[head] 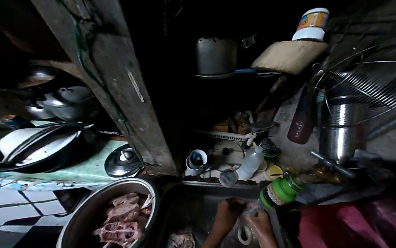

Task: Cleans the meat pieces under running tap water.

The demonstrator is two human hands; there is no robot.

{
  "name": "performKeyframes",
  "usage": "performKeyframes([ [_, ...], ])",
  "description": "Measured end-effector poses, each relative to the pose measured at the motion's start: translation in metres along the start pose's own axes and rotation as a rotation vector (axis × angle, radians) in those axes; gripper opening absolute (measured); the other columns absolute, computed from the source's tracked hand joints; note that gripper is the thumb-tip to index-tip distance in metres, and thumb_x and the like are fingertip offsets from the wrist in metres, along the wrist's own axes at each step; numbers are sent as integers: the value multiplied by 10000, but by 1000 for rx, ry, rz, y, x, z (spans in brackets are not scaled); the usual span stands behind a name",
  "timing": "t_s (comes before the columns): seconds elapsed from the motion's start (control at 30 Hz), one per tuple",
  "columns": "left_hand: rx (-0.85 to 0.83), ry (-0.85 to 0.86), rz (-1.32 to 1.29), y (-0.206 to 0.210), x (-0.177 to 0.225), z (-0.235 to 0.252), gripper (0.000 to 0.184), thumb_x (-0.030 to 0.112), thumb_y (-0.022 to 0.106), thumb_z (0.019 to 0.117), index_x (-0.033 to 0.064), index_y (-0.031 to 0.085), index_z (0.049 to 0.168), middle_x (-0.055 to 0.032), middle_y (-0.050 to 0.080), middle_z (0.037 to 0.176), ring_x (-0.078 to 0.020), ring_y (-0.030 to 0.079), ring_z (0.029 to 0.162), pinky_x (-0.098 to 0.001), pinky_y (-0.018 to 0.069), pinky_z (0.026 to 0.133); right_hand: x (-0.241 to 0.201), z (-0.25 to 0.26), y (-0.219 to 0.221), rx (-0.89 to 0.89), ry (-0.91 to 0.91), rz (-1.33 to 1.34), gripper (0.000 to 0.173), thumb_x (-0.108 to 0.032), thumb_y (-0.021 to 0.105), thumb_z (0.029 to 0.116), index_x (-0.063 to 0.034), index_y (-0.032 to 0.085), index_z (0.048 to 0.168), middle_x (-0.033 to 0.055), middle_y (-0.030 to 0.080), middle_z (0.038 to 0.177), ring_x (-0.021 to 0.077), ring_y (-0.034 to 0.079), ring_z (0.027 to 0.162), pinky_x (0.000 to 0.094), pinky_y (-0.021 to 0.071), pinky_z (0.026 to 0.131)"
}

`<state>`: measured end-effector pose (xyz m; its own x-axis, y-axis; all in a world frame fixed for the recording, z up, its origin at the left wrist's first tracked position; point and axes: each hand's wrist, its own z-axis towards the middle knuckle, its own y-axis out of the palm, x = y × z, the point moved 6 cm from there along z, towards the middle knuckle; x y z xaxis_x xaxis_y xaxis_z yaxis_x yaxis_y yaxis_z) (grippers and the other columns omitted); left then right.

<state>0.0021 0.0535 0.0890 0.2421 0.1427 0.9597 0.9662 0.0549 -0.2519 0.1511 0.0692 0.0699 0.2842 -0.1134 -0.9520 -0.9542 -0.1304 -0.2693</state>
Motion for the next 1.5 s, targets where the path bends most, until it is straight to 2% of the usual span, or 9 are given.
performKeyframes([
  [0.4, 61, -167, -564, -28, -33, -3, 188, 15, 563, 1016, -41, 673, 1158, -88, 718, 917, -152, 700, 774, -310, 611, 745, -39, -7, 2, -160, -23, 614, 285, -30, 625, 878, 36, 545, 1144, 115, 672, 909, 196, 672, 764, 356, 597, 669],
  [0.57, -232, -401, -126, 10, -53, -22, 488, 98, 589, 1023, 6, 460, 1485, -223, 557, 1411, -291, 605, 1197, -446, 522, 960, -57, -14, -2, -121, -135, 466, 345, -41, 667, 875, 54, 575, 1194, 108, 685, 963, 182, 687, 838, 350, 609, 753],
  [0.77, -225, -257, -66, 31, -46, -12, 598, 9, 632, 957, -29, 407, 1510, -256, 545, 1417, -290, 581, 1250, -421, 478, 1057, -67, -15, -23, 12, -123, 162, 415, -77, 680, 842, 26, 625, 1240, 114, 698, 1041, 143, 686, 853, 315, 593, 748],
  [0.83, -290, -262, 218, 29, -36, -6, 730, 85, 671, 948, 89, 336, 1596, -187, 257, 1665, -379, 315, 1503, -591, 315, 1176, -64, -9, -27, 11, -103, 131, 407, -67, 689, 831, 24, 629, 1223, 109, 699, 1019, 136, 677, 793, 305, 586, 702],
  [0.93, -331, -233, 466, 22, -19, 4, 879, 193, 744, 900, 118, 262, 1632, -198, -113, 1704, -540, -109, 1526, -859, 25, 1082, -59, -3, -26, -8, -66, 72, 374, -56, 684, 853, 15, 641, 1218, 106, 704, 1037, 141, 681, 812, 308, 586, 713],
  [1.03, -202, -80, 379, 5, 11, -1, 618, 112, 699, 925, 33, 488, 1501, -215, 395, 1587, -356, 435, 1434, -520, 383, 1160, -47, 3, -21, -35, -36, -3, 373, -94, 686, 864, -26, 654, 1230, 91, 713, 1034, 150, 693, 835, 329, 595, 731],
  [1.1, -98, -17, 99, -5, 26, -5, 384, 76, 628, 964, 16, 613, 1343, -140, 664, 1259, -190, 695, 1009, -339, 584, 880, -43, 4, -16, -56, -30, -30, 369, -118, 687, 881, -31, 659, 1239, 96, 712, 1037, 155, 688, 863, 341, 586, 761],
  [1.3, 9, -20, -89, -15, 32, -14, 336, 275, 704, 939, 44, 685, 1183, -43, 721, 1089, -110, 713, 865, -289, 610, 770, -36, 5, -8, -73, -86, -1, 292, -57, 574, 958, -16, 678, 1228, 104, 711, 1140, 143, 694, 992, 321, 592, 861],
  [1.5, 41, -59, -251, -21, 9, -12, 190, 109, 712, 944, 14, 689, 1106, -65, 740, 992, -153, 734, 821, -311, 638, 765, -26, 5, -5, -117, -51, 212, 274, -31, 554, 984, 3, 681, 1224, 107, 717, 1161, 155, 685, 1040, 329, 579, 904],
])
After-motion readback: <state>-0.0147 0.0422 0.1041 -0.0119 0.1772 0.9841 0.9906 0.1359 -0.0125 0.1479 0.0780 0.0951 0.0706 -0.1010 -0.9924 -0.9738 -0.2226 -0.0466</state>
